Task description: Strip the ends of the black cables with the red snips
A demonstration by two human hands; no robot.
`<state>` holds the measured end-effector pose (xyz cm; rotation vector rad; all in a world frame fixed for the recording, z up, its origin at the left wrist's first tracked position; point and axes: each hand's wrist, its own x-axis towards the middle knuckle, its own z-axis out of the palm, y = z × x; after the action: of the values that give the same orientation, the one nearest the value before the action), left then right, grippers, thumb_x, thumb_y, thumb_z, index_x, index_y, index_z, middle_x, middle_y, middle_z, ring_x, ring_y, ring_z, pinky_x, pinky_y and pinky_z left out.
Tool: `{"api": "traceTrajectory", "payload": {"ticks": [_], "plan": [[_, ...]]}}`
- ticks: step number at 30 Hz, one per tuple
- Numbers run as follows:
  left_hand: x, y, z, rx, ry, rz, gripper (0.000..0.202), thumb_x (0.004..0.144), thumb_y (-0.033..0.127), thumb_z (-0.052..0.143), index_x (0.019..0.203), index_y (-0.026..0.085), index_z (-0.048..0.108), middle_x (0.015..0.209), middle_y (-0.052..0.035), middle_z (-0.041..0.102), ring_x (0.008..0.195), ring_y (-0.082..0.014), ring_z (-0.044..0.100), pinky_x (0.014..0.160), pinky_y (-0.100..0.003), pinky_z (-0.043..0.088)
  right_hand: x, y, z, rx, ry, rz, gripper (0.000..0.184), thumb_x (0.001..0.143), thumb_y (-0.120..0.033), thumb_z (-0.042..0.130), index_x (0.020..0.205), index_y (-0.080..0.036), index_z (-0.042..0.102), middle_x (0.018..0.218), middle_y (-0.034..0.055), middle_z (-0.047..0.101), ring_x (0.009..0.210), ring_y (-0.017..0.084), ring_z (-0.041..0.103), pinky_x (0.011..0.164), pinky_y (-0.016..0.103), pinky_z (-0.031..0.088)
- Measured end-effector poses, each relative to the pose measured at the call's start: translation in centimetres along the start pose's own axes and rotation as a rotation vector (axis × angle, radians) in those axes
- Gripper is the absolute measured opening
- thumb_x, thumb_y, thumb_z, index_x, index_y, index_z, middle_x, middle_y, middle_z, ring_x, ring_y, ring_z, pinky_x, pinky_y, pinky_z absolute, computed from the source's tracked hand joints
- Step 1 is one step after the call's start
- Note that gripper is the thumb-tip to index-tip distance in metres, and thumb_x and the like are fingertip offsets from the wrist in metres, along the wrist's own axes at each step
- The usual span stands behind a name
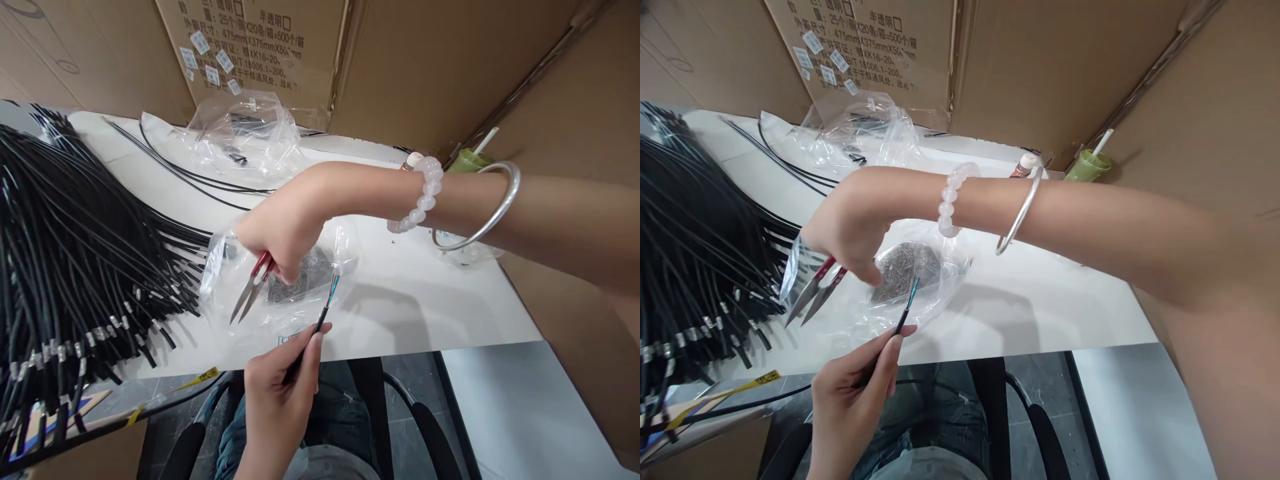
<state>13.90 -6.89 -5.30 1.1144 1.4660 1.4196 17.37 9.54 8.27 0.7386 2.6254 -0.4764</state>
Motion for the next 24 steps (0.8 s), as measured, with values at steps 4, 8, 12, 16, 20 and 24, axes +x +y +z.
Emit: {"api": "traceTrajectory", "payload": {"ticks": [4, 8, 12, 16, 20, 24], "plan": [[0.2, 0.0, -0.3, -0.006, 0.025, -0.037, 0.018, 0.08, 0.029, 0.062, 0.086, 0.02, 0.077, 0.043, 0.0045, 0.037, 0.041, -0.0041, 0.033, 0.044, -0.019, 0.024, -0.5, 1.8, 1.3, -0.365, 0.143, 0.093, 0.014, 0.072, -0.017, 0.066, 0.063, -0.007, 0.062, 0.043, -0.0067, 0.035, 0.057, 0.008, 0.049, 0.055, 0.023, 0.025], [0.5, 0.0, -0.7, 0.017, 0.033, -0.059, 0.023, 0.08, 0.033, 0.062, 0.086, 0.016, 0.076, 0.044, 0.0042, 0.037, 0.041, -0.004, 0.033, 0.044, -0.019, 0.024, -1.9, 3.0, 3.1, -0.362, 0.348, 0.126, 0.014, 0.075, -0.007, 0.054, 0.074, -0.011, 0.067, 0.061, 0.0011, 0.055, 0.065, 0.012, 0.053, 0.056, 0.026, 0.022], [1.0, 0.2, -1.5, 0.01, -0.014, -0.065, 0.027, 0.083, 0.035, 0.059, 0.09, 0.014, 0.075, 0.042, 0.0043, 0.037, 0.039, -0.0035, 0.032, 0.042, -0.018, 0.024, -4.8, 3.5, 4.7, -0.264, 0.493, 0.117, 0.014, 0.08, -0.018, 0.055, 0.075, -0.016, 0.069, 0.067, 0.0038, 0.063, 0.059, 0.013, 0.053, 0.052, 0.027, 0.021], [1.8, 0.8, -3.0, -0.183, -0.061, -0.125, 0.031, 0.084, 0.042, 0.06, 0.09, 0.014, 0.074, 0.039, 0.0052, 0.031, 0.036, -0.0021, 0.026, 0.038, -0.014, 0.019, -7.8, 2.6, 9.2, 0.242, 0.799, 0.053, 0.027, 0.09, -0.034, 0.052, 0.1, -0.019, 0.073, 0.084, 0.0037, 0.07, 0.063, 0.011, 0.06, 0.059, 0.025, 0.037], [2.5, 2.4, -4.0, -0.553, -0.075, -0.123, 0.024, 0.084, 0.039, 0.062, 0.085, 0.018, 0.073, 0.038, 0.0074, 0.02, 0.035, -0.0017, 0.015, 0.036, -0.013, 0.019, -8.0, 0.2, 16.0, 0.689, 0.678, -0.041, 0.035, 0.089, -0.036, 0.053, 0.111, -0.015, 0.069, 0.069, 0.0029, 0.067, 0.052, 0.009, 0.055, 0.052, 0.021, 0.039], [2.6, 4.3, -4.9, -0.781, -0.043, -0.014, 0.017, 0.084, 0.031, 0.062, 0.083, 0.016, 0.07, 0.039, 0.0095, 0.015, 0.03, -0.0018, 0.004, 0.031, -0.014, 0.02, -7.5, -2.7, 20.6, 0.717, 0.591, 0.038, 0.039, 0.081, -0.038, 0.062, 0.115, -0.019, 0.067, 0.058, -0.0001, 0.062, 0.051, 0.009, 0.054, 0.055, 0.02, 0.038]]}}
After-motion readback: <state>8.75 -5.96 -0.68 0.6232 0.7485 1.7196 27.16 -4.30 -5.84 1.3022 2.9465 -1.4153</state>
